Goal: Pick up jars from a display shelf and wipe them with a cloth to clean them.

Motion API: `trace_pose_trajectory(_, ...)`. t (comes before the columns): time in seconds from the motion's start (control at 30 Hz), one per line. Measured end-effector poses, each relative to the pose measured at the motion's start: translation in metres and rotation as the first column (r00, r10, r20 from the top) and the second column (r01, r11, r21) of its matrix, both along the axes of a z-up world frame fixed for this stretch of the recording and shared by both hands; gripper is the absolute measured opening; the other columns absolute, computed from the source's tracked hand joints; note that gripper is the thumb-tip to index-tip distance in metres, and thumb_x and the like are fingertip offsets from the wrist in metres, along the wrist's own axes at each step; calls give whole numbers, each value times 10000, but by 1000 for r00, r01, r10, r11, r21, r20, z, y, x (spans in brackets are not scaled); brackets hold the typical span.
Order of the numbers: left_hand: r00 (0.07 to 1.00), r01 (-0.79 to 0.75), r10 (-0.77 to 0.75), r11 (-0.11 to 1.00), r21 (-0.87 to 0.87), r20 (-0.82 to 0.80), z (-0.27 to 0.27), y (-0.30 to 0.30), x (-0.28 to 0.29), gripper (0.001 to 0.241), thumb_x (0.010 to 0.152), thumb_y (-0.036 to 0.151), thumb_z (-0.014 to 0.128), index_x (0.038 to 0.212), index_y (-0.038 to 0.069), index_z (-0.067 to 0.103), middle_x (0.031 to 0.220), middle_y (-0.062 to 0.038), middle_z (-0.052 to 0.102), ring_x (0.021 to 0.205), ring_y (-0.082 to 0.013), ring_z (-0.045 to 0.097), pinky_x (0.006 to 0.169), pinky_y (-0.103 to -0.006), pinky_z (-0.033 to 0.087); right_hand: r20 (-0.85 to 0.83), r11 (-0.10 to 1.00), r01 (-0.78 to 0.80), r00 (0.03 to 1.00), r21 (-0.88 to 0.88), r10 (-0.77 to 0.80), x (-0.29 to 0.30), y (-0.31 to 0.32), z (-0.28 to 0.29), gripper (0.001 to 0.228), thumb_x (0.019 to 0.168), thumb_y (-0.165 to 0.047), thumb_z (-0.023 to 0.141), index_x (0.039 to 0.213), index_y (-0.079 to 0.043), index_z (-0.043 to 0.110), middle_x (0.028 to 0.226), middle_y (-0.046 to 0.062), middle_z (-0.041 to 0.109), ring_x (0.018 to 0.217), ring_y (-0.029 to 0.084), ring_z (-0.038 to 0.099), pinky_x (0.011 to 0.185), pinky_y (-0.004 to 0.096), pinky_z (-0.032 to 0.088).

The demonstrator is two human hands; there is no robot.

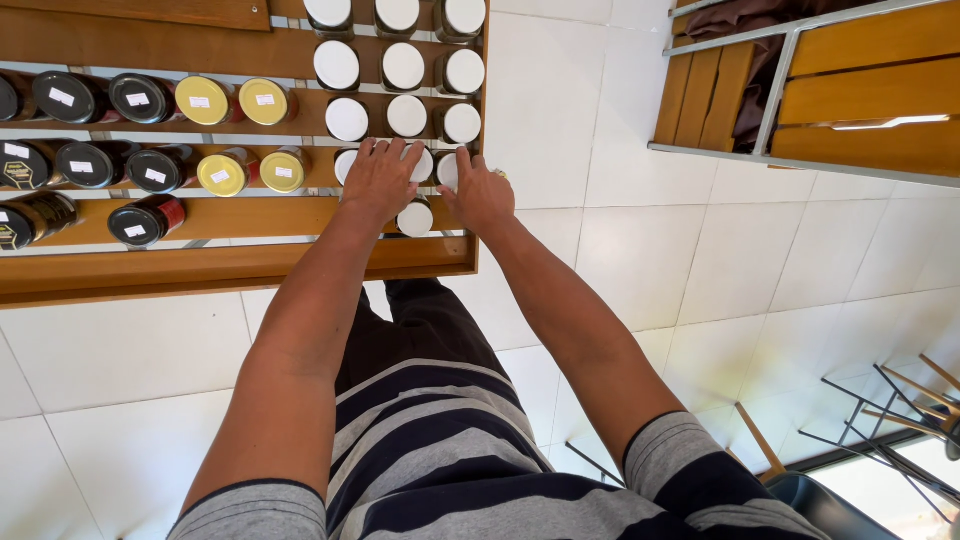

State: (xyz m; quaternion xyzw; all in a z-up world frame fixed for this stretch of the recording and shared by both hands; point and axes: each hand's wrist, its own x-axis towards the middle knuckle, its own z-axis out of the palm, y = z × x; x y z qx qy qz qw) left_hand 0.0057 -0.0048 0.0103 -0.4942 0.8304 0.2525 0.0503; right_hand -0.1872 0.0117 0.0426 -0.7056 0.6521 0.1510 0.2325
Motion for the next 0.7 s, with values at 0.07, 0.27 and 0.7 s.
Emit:
trace_pose_trajectory(0.07,1000,0,0,1000,1,-3,-1,-2,-1,667,893,311,751,1468,112,478,1304,-128,609,1240,-290,573,1146,-466,338,3,999,7,1000,40,-7,0,-5,2,783,898,-462,743,1455,-38,392,1073,189,627,800,361,714,616,450,580)
trace_pose_trajectory(0.27,1000,-3,3,1000,-7,-3,0,-1,1,652,889,299,750,1459,120,488,1297,-113,615,1237,-273,576,1151,-475,335,-13,999,-3,1000,36,3,-1,-8,-5,724,868,-429,773,1379,-41,439,1061,184,638,812,358,716,652,440,584)
trace_pose_trajectory(0.7,993,-73,59,987,-141,-99,8,15,4,697,849,342,802,1423,65,520,1281,-156,578,1219,-322,575,1148,-467,357,20,992,101,994,76,-103,-2,0,-1,904,849,-550,775,1465,-31,365,1069,197,655,810,341,726,621,425,589)
